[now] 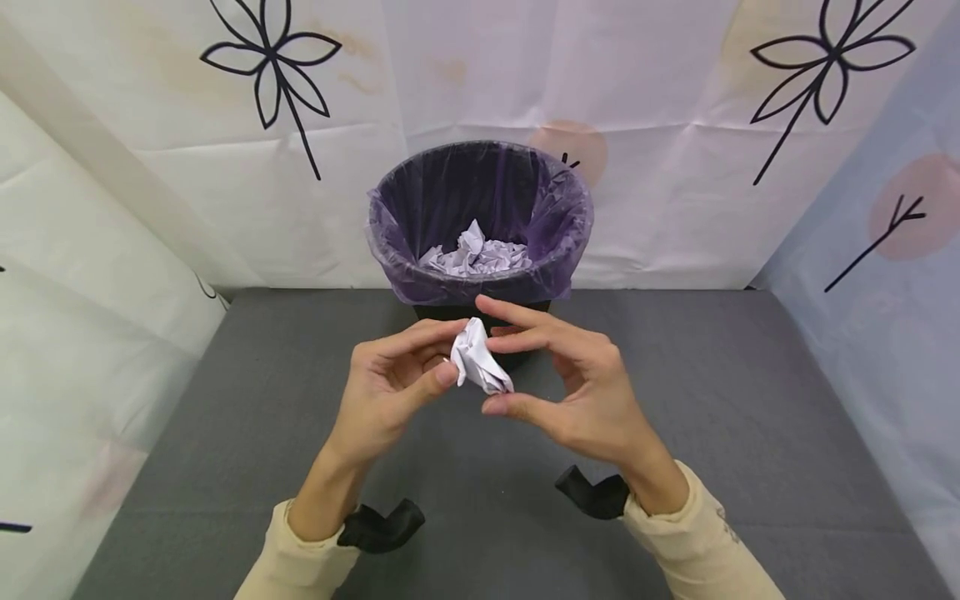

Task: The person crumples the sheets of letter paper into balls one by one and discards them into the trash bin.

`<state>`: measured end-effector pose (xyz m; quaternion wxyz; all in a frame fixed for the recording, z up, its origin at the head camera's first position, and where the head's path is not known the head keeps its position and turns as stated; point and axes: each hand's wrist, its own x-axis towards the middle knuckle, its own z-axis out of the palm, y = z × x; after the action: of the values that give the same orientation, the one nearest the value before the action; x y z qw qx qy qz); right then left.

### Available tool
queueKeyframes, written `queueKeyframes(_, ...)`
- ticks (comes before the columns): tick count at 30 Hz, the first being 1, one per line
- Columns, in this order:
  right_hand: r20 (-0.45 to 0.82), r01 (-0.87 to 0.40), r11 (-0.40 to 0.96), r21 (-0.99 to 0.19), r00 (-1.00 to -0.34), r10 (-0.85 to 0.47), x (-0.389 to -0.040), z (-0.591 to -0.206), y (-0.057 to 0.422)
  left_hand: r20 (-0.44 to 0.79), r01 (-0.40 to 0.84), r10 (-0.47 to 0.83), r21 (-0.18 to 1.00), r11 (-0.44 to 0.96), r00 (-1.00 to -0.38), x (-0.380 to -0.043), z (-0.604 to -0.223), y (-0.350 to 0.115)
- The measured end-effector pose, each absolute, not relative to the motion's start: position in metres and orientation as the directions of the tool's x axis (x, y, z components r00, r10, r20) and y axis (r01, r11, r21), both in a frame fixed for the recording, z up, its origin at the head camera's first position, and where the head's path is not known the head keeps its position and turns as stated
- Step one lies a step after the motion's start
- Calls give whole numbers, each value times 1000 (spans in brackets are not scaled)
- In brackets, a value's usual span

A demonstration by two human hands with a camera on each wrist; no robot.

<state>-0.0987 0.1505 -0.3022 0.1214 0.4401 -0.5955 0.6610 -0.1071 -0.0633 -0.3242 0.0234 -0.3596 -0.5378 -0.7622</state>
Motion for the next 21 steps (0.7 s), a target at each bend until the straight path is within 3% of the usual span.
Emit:
queueKeyframes(6,717,-681,-253,-687,-577,-392,-101,-304,149,507,361,367,844,-398,-780,-107,-322,-67)
queueKeyframes(12,741,-690,-278,-668,-585,-329,-103,-308,145,421,280,348,878,-388,-837,-106,-321,-68)
queueKeyframes(21,733,-681,-270,-680,-623,-273,-109,-316,139,413,293,342,889,-350,-844,-108,-315,-70)
